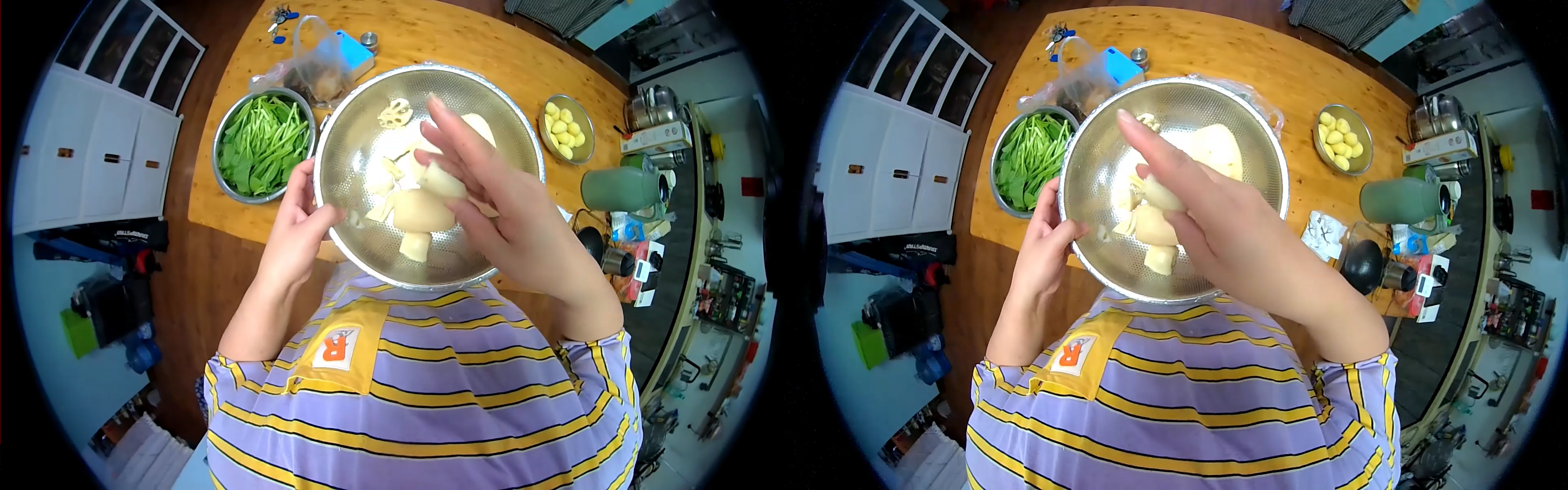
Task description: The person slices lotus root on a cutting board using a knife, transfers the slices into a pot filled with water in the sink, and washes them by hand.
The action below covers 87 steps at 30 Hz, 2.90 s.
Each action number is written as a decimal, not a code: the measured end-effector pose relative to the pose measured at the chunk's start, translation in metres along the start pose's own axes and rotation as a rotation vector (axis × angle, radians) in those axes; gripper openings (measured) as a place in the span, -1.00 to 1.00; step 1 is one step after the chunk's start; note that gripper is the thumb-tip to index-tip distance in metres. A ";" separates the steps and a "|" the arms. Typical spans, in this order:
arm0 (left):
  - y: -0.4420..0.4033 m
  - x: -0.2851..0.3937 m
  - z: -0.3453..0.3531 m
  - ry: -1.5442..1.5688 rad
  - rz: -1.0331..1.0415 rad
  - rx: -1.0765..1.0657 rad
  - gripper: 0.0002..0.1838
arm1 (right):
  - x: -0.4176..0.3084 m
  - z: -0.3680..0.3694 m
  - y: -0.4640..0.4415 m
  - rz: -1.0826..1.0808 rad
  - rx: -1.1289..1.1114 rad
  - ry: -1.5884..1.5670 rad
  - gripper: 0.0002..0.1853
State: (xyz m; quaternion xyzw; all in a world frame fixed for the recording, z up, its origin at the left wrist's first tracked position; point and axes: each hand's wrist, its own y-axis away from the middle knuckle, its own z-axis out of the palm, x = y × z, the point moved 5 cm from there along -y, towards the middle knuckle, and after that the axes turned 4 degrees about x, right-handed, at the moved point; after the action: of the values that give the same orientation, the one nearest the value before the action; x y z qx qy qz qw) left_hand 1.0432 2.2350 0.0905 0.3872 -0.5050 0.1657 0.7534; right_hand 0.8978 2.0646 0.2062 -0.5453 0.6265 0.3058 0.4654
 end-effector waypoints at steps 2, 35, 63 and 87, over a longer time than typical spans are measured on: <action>0.001 0.001 0.001 0.017 0.001 -0.008 -0.29 | -0.001 0.004 -0.005 -0.126 0.012 0.181 -0.22; 0.094 -0.028 -0.119 0.067 0.228 0.453 -0.29 | 0.154 0.063 -0.043 0.192 0.387 -0.018 -0.85; 0.087 -0.077 -0.193 0.036 0.077 0.959 -0.53 | 0.355 0.145 -0.040 0.296 -0.121 0.410 -0.67; 0.088 -0.086 -0.171 0.130 0.088 0.856 -0.43 | 0.315 0.124 -0.107 0.292 0.247 -0.024 -0.81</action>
State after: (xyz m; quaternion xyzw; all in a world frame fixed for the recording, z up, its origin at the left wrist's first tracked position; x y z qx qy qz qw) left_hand 1.0576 2.4323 0.0182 0.6316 -0.3583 0.4159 0.5474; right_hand 1.0413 2.0255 -0.1165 -0.3836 0.7262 0.2975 0.4868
